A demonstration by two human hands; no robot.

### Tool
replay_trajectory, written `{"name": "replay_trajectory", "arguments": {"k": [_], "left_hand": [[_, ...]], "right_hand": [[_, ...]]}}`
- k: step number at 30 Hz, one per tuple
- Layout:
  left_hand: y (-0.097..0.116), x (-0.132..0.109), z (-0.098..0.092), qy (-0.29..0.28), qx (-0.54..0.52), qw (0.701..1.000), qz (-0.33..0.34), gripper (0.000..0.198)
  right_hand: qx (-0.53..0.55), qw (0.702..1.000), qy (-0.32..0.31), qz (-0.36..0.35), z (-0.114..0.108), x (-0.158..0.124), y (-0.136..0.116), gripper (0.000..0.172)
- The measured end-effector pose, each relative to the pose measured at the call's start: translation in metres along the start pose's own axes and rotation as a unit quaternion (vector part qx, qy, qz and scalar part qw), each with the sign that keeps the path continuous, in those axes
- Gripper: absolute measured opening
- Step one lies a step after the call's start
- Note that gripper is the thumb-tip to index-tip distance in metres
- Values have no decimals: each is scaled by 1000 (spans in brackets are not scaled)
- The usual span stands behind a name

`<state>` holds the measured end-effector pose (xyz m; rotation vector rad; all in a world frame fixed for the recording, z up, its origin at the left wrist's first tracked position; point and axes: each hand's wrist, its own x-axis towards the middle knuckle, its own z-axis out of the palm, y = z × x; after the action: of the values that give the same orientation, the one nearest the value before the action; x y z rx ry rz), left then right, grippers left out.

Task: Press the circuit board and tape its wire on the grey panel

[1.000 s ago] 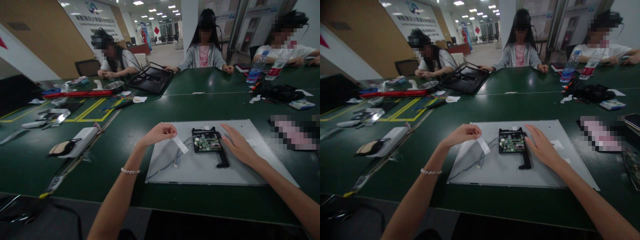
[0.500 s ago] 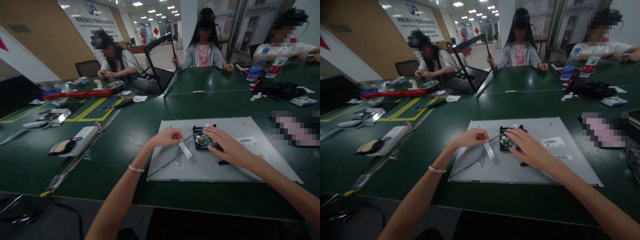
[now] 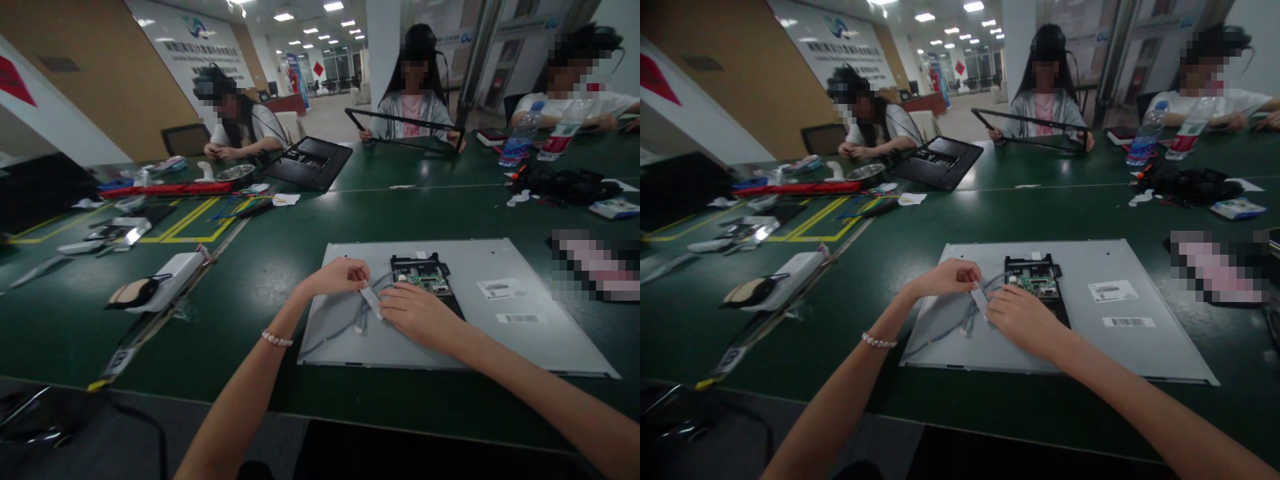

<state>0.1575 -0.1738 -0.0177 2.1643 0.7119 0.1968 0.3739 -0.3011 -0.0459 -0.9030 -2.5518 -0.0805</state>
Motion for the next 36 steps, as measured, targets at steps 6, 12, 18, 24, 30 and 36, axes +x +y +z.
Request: {"name": "replay_trajectory", "arguments": {"k": [6, 12, 18, 24, 30, 36], "left_hand": [[9, -2, -1, 0, 22, 1000, 3, 16], [8, -1, -1, -8, 65, 998, 4, 15], [11, 0, -3, 3, 118, 991, 55, 16], [15, 2, 4, -15, 168, 980, 105, 19], [20, 0, 10, -43, 152, 987, 41, 11], [21, 2, 10, -58, 136, 989, 9, 15]], "right_hand": [[1, 1000, 2, 8, 4, -2, -6, 22], [18, 999, 10, 29, 4, -2, -8, 22], [17, 999, 8, 32, 5, -3, -9, 26], [12, 1000, -7, 24, 1, -1, -12, 27], [17, 999, -28, 31, -4, -1, -19, 30], [16, 1000, -21, 17, -3, -4, -24, 29]]}}
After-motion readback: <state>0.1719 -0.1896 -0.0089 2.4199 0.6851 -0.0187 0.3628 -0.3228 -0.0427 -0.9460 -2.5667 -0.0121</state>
